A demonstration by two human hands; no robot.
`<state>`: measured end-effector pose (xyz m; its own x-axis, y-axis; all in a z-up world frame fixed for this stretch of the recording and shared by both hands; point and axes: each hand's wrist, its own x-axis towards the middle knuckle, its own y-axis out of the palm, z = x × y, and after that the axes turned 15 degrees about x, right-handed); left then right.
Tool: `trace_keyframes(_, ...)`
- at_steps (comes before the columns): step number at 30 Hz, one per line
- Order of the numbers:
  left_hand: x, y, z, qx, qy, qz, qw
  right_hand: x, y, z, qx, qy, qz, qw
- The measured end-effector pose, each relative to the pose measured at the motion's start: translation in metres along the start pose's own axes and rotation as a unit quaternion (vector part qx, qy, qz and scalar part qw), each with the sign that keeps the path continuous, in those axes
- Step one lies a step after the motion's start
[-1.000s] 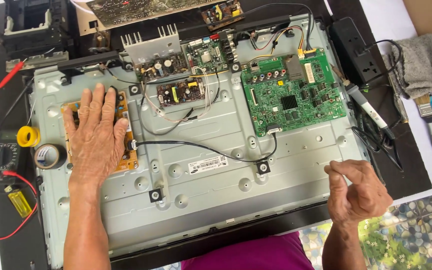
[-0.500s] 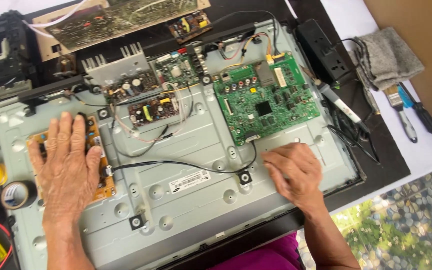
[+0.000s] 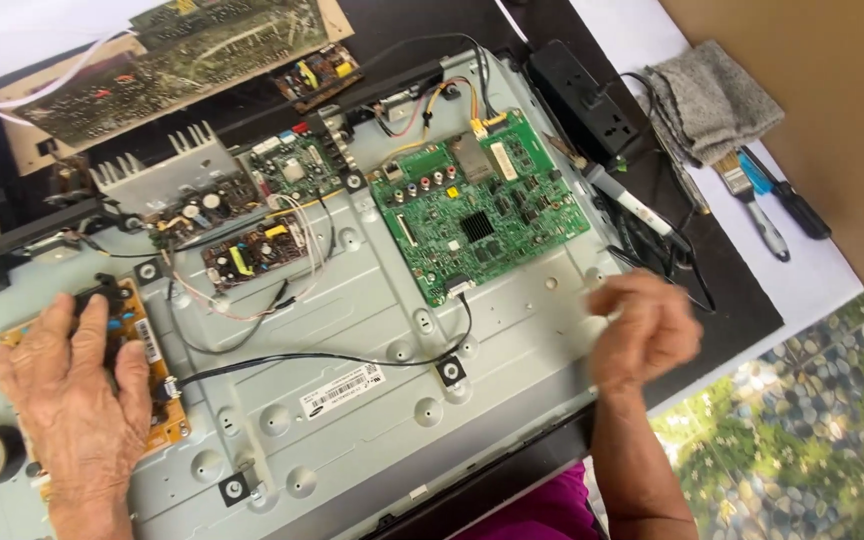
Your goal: Soldering electronic components on a television circuit board and applying insulating tape for repair.
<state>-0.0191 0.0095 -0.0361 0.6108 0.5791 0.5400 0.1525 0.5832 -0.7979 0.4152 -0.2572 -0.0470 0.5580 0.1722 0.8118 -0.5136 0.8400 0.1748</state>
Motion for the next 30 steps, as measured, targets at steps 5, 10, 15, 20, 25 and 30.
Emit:
trace_keyframes(5,0.002,-0.002,-0.002,-0.001,-0.014,0.008,1.0,0.064,-0.042,-0.011,-0.285,-0.015,0.139,0.948)
trace_keyframes(10,0.005,-0.005,-0.003,-0.006,-0.017,0.006,1.0,0.086,-0.063,-0.024,-0.484,0.108,0.317,0.808)
trace_keyframes(15,0.002,-0.001,-0.003,0.0,-0.015,-0.004,1.0,0.096,-0.049,-0.025,-0.41,0.265,0.341,0.803)
trace_keyframes(20,0.002,-0.003,-0.005,-0.005,-0.02,0.008,1.0,0.091,-0.041,-0.028,-0.403,0.292,0.369,0.785)
trace_keyframes(25,0.003,-0.003,-0.006,-0.014,-0.03,0.012,0.999,0.087,-0.065,-0.056,-0.379,0.185,0.329,0.845)
trace_keyframes(30,0.003,-0.002,-0.006,-0.009,-0.032,0.01,0.999,0.088,-0.081,-0.08,-0.475,0.259,0.351,0.764)
